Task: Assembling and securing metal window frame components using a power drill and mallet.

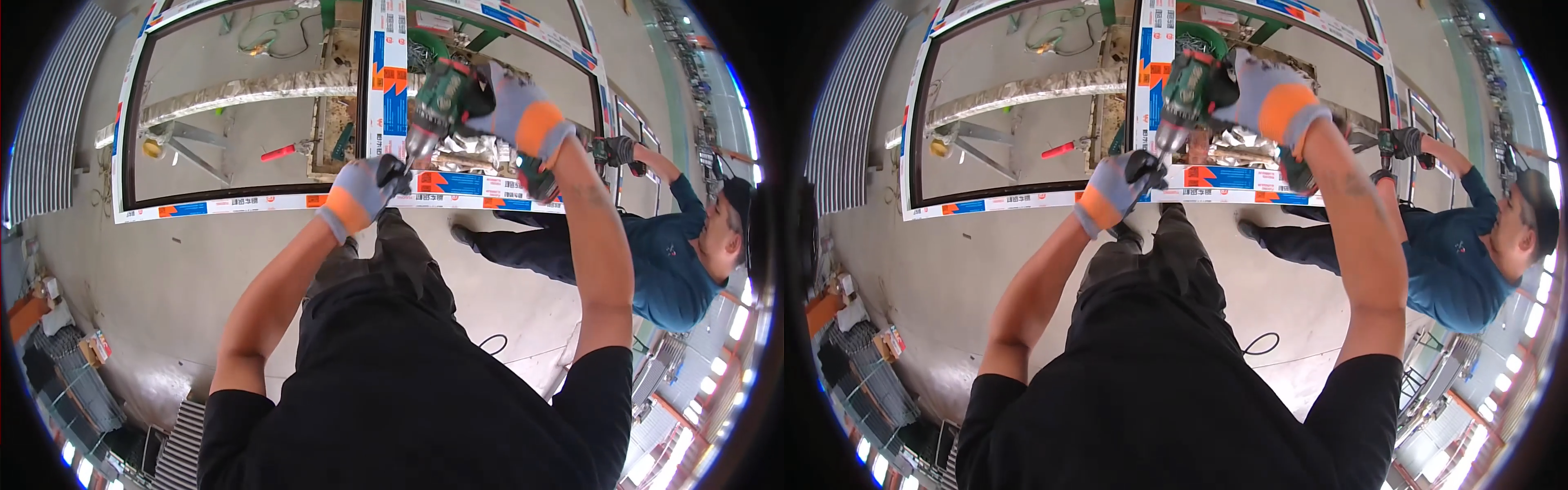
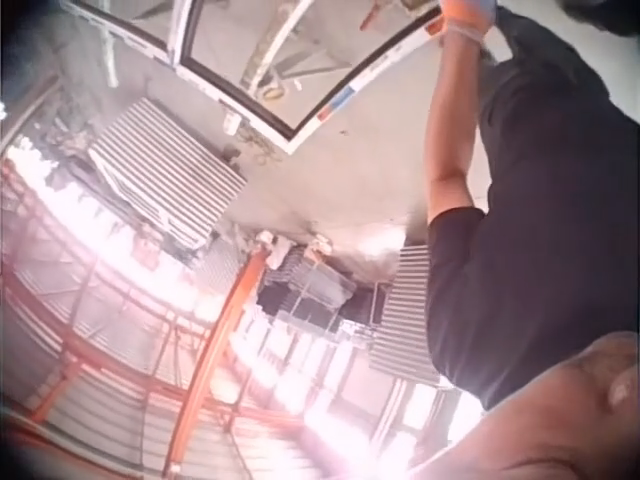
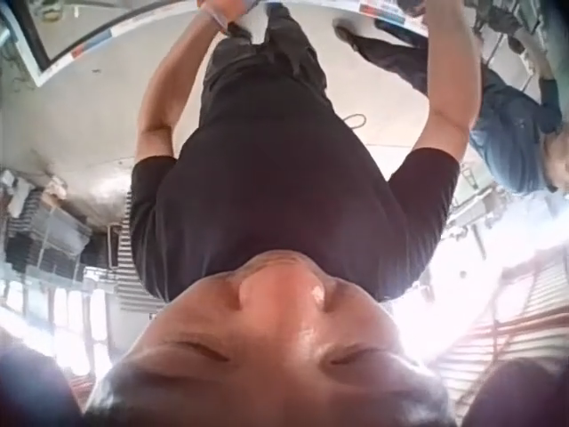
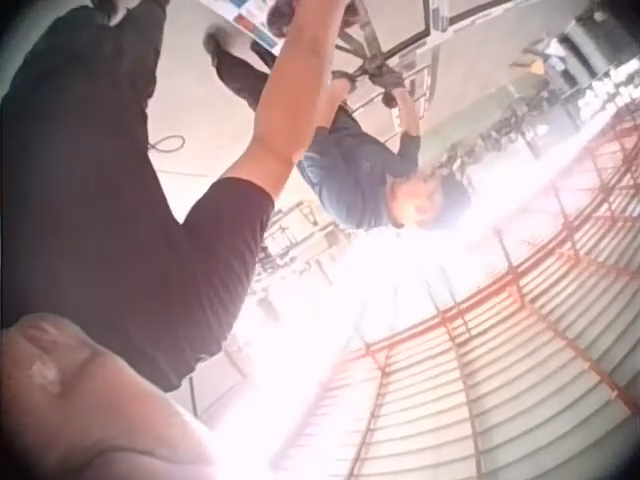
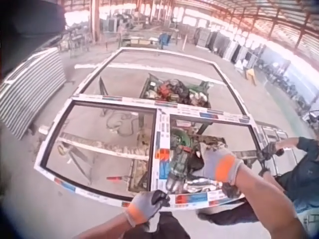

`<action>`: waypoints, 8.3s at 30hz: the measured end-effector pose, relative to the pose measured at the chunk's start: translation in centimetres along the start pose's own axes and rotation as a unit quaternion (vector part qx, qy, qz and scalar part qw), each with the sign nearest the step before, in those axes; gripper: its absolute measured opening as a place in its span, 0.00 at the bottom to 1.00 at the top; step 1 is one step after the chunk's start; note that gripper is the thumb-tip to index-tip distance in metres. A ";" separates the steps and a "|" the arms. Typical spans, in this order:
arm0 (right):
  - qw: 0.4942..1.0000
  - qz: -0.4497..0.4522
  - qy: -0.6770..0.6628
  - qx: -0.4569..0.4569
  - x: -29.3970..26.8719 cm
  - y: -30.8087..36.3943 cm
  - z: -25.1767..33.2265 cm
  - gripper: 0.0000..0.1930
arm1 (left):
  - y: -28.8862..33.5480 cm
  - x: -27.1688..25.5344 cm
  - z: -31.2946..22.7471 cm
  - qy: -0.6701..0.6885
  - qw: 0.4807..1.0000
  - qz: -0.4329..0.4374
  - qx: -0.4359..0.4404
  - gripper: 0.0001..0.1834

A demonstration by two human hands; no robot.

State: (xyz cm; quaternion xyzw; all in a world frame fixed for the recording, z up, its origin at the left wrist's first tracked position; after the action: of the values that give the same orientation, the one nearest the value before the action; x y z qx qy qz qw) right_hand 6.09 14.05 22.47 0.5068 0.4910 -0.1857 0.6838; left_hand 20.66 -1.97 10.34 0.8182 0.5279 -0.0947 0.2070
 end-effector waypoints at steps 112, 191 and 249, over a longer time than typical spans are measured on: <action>0.955 0.190 0.001 -0.227 16.2 -18.3 -9.3 0.33 | -23.1 1.6 2.9 -0.278 0.944 -0.012 -0.180 0.23; 0.950 0.194 0.066 -0.235 17.0 -17.8 -9.8 0.36 | -25.7 5.0 6.9 -0.176 0.970 -0.017 -0.167 0.13; 0.653 0.718 -0.221 -0.098 25.5 -20.8 -11.0 0.21 | -10.0 3.8 7.8 -0.224 0.876 -0.317 -0.287 0.48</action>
State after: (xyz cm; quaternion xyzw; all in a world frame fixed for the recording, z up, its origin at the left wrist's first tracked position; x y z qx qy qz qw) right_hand -3.44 21.24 -10.13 0.5754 -0.1762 0.3052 0.7380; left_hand 13.73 1.32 -0.43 0.4686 0.7021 -0.1802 0.5049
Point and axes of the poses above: each hand's wrist, its own y-axis away from the middle knuckle, its own x-axis out of the palm, z = x × y, the point moved 7 cm from there along -y, towards the middle knuckle, and after that the axes turned 12 degrees about z, right-handed, at the moved point
